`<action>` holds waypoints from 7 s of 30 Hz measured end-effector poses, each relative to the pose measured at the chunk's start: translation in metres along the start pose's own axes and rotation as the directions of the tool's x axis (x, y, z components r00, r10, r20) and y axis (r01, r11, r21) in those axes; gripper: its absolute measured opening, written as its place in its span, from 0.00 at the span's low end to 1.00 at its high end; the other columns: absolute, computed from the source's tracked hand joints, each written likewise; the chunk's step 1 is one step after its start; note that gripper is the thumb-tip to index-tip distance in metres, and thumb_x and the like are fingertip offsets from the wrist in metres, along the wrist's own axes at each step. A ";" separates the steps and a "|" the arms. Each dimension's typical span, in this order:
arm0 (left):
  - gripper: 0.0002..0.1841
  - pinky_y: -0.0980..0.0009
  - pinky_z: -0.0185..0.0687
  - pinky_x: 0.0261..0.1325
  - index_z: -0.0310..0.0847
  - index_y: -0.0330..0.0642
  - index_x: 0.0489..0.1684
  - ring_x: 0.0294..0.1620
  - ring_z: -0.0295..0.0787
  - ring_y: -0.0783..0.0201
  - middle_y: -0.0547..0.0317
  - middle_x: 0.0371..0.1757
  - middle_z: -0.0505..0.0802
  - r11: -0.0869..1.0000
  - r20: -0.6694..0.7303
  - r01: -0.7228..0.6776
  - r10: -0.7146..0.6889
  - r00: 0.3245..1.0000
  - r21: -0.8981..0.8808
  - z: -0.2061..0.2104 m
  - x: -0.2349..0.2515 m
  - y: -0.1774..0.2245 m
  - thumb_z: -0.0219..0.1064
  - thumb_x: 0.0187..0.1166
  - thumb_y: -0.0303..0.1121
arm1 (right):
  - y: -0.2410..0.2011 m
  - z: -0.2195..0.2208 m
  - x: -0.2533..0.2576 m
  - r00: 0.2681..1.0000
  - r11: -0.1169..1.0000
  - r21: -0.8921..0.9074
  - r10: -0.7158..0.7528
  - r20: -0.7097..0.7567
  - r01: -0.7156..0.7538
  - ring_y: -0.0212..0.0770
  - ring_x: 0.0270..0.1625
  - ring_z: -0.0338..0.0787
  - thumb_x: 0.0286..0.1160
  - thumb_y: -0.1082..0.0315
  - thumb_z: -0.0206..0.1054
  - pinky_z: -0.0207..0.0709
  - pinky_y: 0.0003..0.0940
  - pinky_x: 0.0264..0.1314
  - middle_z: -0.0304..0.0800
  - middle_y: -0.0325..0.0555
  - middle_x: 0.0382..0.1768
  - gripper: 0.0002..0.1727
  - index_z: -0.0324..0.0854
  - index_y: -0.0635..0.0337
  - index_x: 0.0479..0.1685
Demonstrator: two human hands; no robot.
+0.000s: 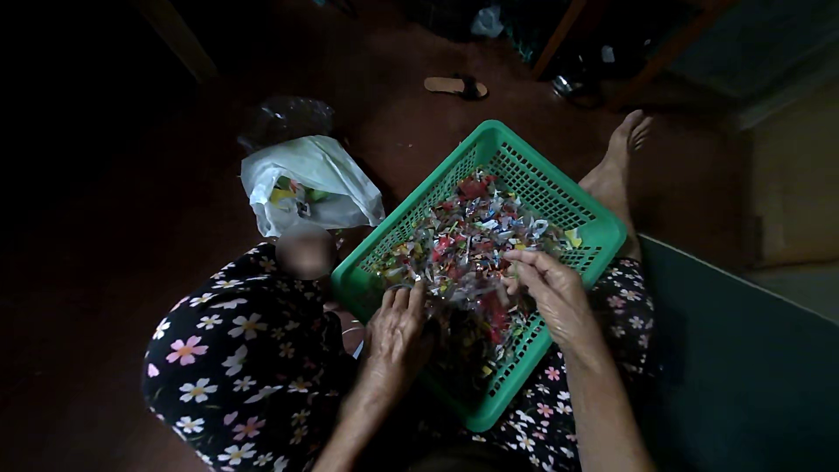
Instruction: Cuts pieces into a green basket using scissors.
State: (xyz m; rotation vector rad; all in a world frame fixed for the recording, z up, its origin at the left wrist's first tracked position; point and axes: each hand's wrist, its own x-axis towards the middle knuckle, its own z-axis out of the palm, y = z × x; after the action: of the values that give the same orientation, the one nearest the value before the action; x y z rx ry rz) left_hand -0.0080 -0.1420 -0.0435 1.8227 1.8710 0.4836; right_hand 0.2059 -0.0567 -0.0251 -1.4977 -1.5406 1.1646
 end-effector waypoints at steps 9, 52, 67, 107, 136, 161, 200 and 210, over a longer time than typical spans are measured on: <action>0.32 0.43 0.84 0.56 0.79 0.35 0.75 0.65 0.86 0.35 0.36 0.60 0.91 0.996 -0.066 -0.001 0.007 0.998 0.086 -0.015 -0.005 0.000 0.76 0.64 0.22 | -0.015 -0.004 0.007 0.999 0.931 -0.360 -0.046 0.017 0.049 0.32 0.41 0.91 0.77 0.72 0.71 0.84 0.34 0.49 0.95 0.43 0.42 0.07 0.93 0.58 0.48; 0.29 0.47 0.84 0.60 0.74 0.34 0.77 0.59 0.89 0.50 0.45 0.60 0.92 0.986 -0.118 0.035 -0.055 0.991 -0.165 -0.004 0.073 0.006 0.67 0.74 0.35 | -0.002 0.001 0.106 0.911 0.920 -0.372 0.254 0.326 -0.124 0.51 0.56 0.88 0.85 0.65 0.66 0.79 0.46 0.64 0.87 0.63 0.53 0.17 0.82 0.74 0.58; 0.28 0.56 0.90 0.54 0.76 0.33 0.78 0.50 0.95 0.57 0.48 0.54 0.95 0.977 -0.078 -0.056 0.040 0.996 -0.208 0.018 0.073 -0.006 0.66 0.75 0.29 | -0.006 -0.009 0.110 0.761 0.951 -0.291 0.262 0.593 -0.100 0.30 0.27 0.71 0.85 0.64 0.66 0.67 0.28 0.34 0.72 0.39 0.23 0.17 0.77 0.65 0.27; 0.20 0.45 0.85 0.34 0.87 0.41 0.60 0.35 0.93 0.46 0.50 0.39 0.95 0.959 -0.183 0.138 -0.093 0.979 0.247 -0.050 0.032 -0.002 0.73 0.67 0.31 | -0.002 0.036 0.143 0.961 0.723 -0.671 0.038 0.275 0.163 0.73 0.84 0.67 0.84 0.41 0.62 0.61 0.71 0.81 0.60 0.69 0.87 0.44 0.59 0.67 0.88; 0.11 0.47 0.82 0.24 0.92 0.37 0.47 0.24 0.92 0.44 0.47 0.26 0.93 0.972 -0.220 0.016 0.037 0.975 0.232 0.020 0.060 0.007 0.70 0.71 0.28 | -0.003 0.016 0.096 0.833 0.947 -0.321 0.198 0.517 -0.026 0.40 0.35 0.80 0.85 0.64 0.62 0.74 0.42 0.42 0.80 0.47 0.29 0.12 0.84 0.65 0.40; 0.18 0.42 0.85 0.43 0.84 0.38 0.67 0.42 0.94 0.38 0.40 0.42 0.95 0.983 0.071 0.089 -0.102 0.992 0.160 0.017 0.065 0.015 0.67 0.79 0.31 | -0.004 0.021 0.090 0.822 0.881 -0.465 0.199 0.534 0.089 0.52 0.42 0.85 0.89 0.64 0.56 0.75 0.52 0.48 0.83 0.56 0.32 0.18 0.84 0.68 0.35; 0.11 0.50 0.82 0.25 0.90 0.37 0.49 0.21 0.89 0.49 0.51 0.23 0.91 0.998 -0.160 0.008 0.002 0.987 0.060 0.029 0.057 0.000 0.68 0.75 0.31 | -0.005 0.016 0.092 0.893 0.978 -0.208 0.085 0.443 0.010 0.37 0.31 0.78 0.85 0.72 0.57 0.73 0.35 0.37 0.79 0.46 0.26 0.14 0.83 0.67 0.32; 0.15 0.45 0.83 0.32 0.88 0.37 0.57 0.28 0.92 0.43 0.45 0.29 0.93 0.998 -0.074 0.028 -0.024 0.997 0.052 0.020 0.063 0.005 0.68 0.73 0.27 | -0.010 0.020 0.087 0.742 0.942 -0.322 0.150 0.654 0.093 0.42 0.41 0.82 0.89 0.70 0.53 0.75 0.42 0.49 0.83 0.53 0.35 0.16 0.85 0.71 0.40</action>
State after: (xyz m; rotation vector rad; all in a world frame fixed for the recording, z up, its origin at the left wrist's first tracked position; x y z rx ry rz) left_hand 0.0081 -0.0802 -0.0632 1.8350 1.9718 0.5026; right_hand 0.1748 0.0275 -0.0326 -1.3688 -2.3090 1.6460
